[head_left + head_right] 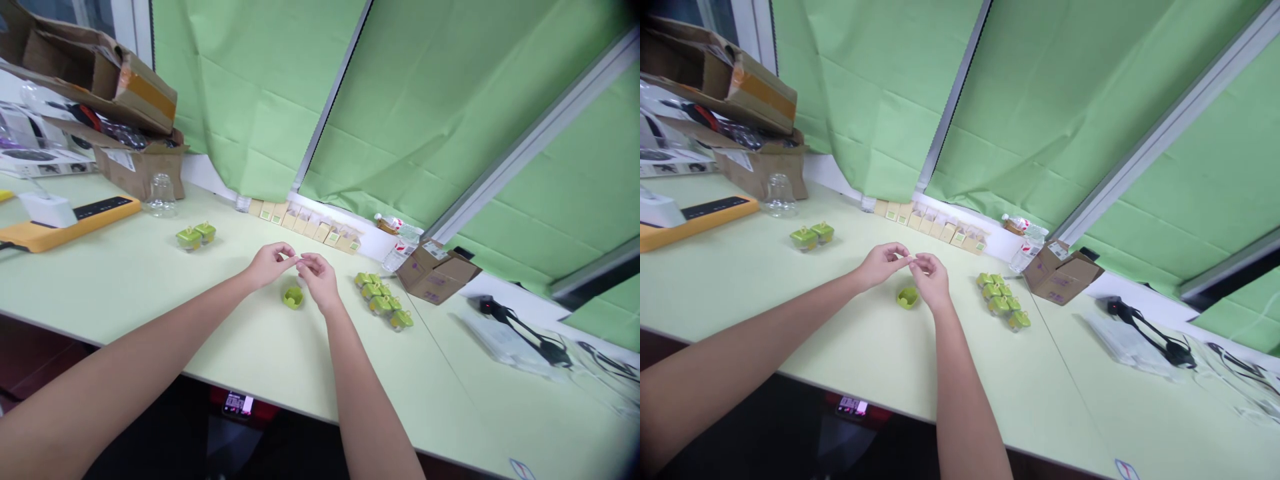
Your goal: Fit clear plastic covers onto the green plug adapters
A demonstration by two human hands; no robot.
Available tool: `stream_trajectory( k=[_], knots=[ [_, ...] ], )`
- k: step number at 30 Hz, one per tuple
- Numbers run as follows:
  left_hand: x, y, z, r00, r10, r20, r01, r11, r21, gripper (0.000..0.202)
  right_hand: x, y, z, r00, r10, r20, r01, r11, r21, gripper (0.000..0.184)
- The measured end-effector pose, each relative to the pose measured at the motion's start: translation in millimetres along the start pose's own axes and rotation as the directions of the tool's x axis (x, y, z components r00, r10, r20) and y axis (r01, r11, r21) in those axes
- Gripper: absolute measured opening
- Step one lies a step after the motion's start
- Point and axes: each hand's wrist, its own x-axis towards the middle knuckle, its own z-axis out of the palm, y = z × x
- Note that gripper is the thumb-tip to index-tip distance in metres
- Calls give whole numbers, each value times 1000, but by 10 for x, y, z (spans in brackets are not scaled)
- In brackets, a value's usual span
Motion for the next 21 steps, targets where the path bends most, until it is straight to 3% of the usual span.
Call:
stream_trajectory(
  k=[4,7,11,13,17,21],
  knots=[
    [-14,57,9,993,-116,25,117,990,-83,29,-8,2,44,997,-18,81,5,988,154,30],
    [-21,83,20,984,-166,64,173,978,-120,30,-2,5,46,998,4,66,-16,984,176,26],
    [-52,59,14,996,-31,82,29,999,19,29,35,32,-10,992,61,-108,-51,994,97,20],
    [-99,64,-14,985,26,169,-53,986,160,32,54,57,-55,979,60,-193,-56,998,26,20],
    [-193,115,-81,906,55,419,-194,935,297,48,71,93,-110,963,79,-256,-93,995,-42,20],
    [-196,90,-106,829,-4,559,-209,925,317,47,68,93,-97,967,113,-228,-120,993,-18,21]
  ],
)
